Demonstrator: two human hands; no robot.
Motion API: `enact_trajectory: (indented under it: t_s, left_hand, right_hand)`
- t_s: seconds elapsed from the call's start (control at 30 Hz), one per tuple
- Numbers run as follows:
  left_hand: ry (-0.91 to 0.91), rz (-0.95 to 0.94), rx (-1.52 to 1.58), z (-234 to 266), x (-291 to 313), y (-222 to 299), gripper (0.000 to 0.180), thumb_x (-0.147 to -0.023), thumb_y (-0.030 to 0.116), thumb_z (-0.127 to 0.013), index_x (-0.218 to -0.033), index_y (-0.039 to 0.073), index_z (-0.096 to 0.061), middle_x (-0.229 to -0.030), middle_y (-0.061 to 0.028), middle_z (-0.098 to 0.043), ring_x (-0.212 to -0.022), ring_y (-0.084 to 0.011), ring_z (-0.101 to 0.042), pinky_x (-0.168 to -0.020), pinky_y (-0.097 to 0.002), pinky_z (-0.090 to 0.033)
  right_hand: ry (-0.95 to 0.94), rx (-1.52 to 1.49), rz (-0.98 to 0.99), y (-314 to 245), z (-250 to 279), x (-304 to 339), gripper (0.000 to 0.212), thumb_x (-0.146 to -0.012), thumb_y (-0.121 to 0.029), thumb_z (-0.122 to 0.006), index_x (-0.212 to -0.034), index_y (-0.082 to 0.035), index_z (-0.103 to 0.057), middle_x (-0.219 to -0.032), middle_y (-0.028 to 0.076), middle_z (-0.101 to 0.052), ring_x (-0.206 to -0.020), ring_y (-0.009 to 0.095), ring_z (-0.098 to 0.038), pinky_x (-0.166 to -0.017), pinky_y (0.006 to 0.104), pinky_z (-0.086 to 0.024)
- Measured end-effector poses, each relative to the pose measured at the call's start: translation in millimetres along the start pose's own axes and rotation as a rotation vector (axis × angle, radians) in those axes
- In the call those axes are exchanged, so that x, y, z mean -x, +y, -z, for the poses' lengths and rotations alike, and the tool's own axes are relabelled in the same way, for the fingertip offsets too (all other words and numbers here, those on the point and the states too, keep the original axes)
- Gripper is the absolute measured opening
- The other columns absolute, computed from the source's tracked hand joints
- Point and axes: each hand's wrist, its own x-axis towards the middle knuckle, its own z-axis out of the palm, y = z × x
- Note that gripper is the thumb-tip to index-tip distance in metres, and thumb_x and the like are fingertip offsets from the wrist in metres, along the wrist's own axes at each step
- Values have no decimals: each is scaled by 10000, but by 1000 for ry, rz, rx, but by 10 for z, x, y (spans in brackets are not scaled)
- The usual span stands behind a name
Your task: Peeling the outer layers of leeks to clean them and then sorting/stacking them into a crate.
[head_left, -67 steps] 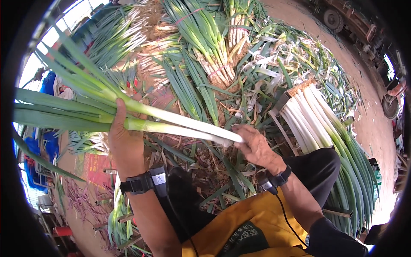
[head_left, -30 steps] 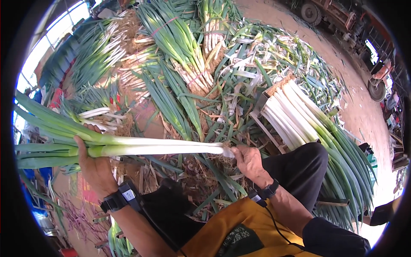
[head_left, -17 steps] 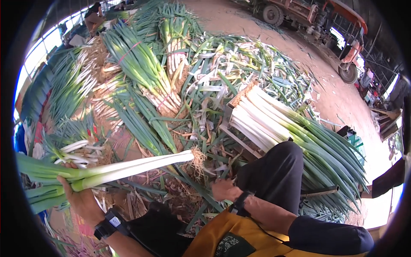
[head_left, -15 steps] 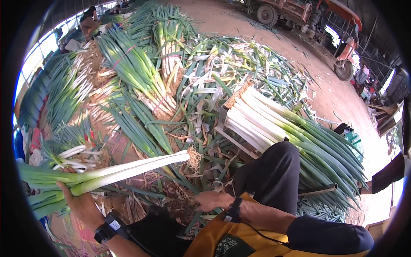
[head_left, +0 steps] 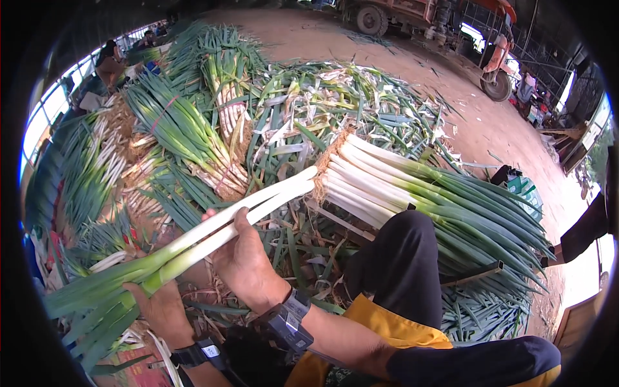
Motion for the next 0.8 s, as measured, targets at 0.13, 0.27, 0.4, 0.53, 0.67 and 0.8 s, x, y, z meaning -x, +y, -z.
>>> enact_trajectory:
  t_s: [0.13, 0.27, 0.4, 0.53, 0.67, 0.8]
  left_hand:
    - [-86, -58, -837, 226, -40, -334, 681, -997, 501, -450, -1479, 35, -332, -1490, -161, -419, -1363, -290, -407, -1173, -469, -302]
    - [-29, 750, -552, -183, 232, -865, 907, -959, 706, -233, -1348, -96, -398, -1380, -303, -495, -1311, -404, -472, -1114, -491, -379]
    - [-423, 774, -567, -359, 448, -870, 701, -1017, 566, -383, -1191, -98, -525, -1175, -292, -629, -1156, -368, -602, -1021, -464, -462]
    - [-360, 136, -1242, -494, 404, -889, 333, -905, 219, -651, -1097, -50, -606, -1064, -192, -671, -993, -310, -640, -914, -416, -488]
    - [-569, -33, -1588, -534, 394, -1153, 326, -799, 97, -719, -1086, -27, -627, -1000, -176, -668, -954, -302, -649, -865, -391, -490]
    - [-569, 463, -1741, -467, 425, -1318, 295, -840, 90, -688, -1081, -63, -616, -957, -200, -677, -893, -287, -674, -784, -376, -513]
  right_hand:
    - [-79, -10, 192, -294, -252, -39, 376, -1034, -409, -469, -1074, -35, -480, -959, 98, -569, -901, 231, -580, -911, 387, -509]
    - [-158, 191, 401, -826, -334, -65, 424, -989, -460, -543, -1037, -40, -510, -916, 77, -570, -863, 208, -586, -883, 372, -518]
    - [-221, 391, 495, -1279, -212, -27, 469, -956, -506, -578, -1042, -51, -511, -906, 63, -574, -863, 207, -588, -862, 363, -513]
    - [-224, 543, 502, -1321, 88, 147, 419, -1002, -463, -534, -1052, -47, -552, -906, 64, -625, -847, 167, -607, -802, 325, -504]
    - [-330, 730, 423, -1166, 388, 319, 378, -1034, -410, -491, -1054, -44, -585, -930, 60, -639, -868, 152, -595, -833, 323, -486]
    - [-511, 750, 229, -1038, 450, 415, 375, -1046, -394, -469, -1140, -44, -565, -949, 46, -627, -923, 136, -572, -850, 317, -474]
